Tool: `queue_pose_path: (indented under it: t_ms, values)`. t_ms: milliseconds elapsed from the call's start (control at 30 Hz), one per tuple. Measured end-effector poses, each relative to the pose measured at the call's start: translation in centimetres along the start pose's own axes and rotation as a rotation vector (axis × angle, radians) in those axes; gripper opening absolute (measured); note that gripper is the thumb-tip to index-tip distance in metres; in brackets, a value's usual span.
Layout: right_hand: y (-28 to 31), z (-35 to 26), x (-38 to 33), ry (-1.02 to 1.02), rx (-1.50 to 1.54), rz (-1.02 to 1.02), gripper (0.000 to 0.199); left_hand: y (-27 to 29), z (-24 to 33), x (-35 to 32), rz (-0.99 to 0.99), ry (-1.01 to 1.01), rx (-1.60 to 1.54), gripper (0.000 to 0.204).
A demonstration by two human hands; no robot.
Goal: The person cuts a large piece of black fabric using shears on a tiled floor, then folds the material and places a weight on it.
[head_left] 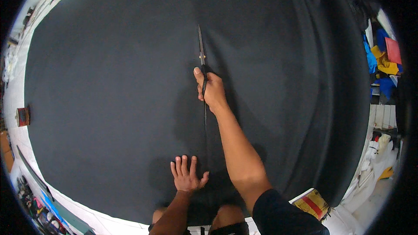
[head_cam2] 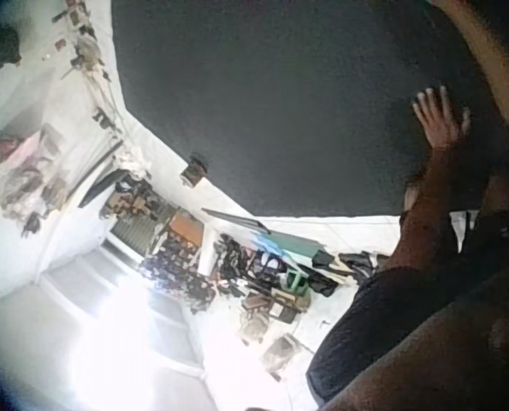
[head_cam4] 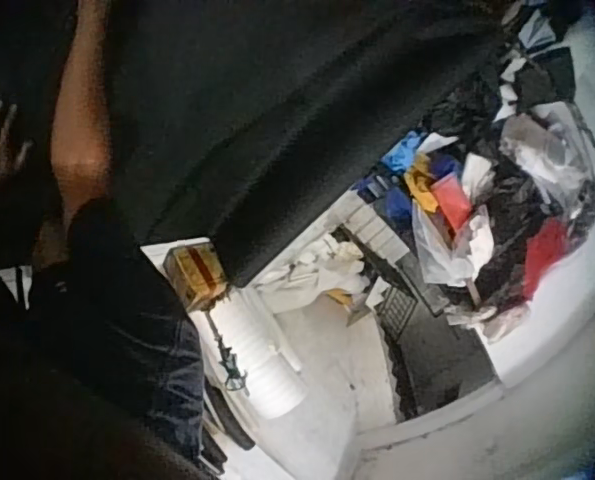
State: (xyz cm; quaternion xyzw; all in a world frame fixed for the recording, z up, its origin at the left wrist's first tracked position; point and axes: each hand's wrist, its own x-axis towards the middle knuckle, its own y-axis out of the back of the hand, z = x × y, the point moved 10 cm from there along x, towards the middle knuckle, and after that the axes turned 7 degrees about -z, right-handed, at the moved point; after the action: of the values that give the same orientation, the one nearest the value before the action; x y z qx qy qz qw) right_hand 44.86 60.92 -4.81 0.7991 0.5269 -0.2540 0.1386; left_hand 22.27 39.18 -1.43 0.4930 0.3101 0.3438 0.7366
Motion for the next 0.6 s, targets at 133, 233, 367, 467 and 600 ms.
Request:
queue_pose_path:
  t_ms: [133,233,367,467,600]
  values:
    - [0.1,-4.2,4.6,0.040,0.048,-0.041,0.051,-0.4,0.1,0.1,-0.021,-0.001,-0.010,0.079]
    - [0.3,-6.9,8.5,0.041,0.006,-0.033,0.051,-0.7,0.2,0.2,-0.088,0.019,-0.010,0.078]
    - [0.1,-6.9,9.6,0.047,-0.037,0.010,0.050,0.6,0.3,0.7,-0.063,0.045,-0.033,0.074]
    - [0.5,-6.4,9.3,0.035,0.024,-0.068,0.050,3.2,-1.2,5.6,0.019,0.113,-0.127,0.063]
    - [1.8,-6.4,8.9,0.028,-0.029,0.028,0.051,10.9,-5.0,26.8,0.377,0.125,-0.281,0.033]
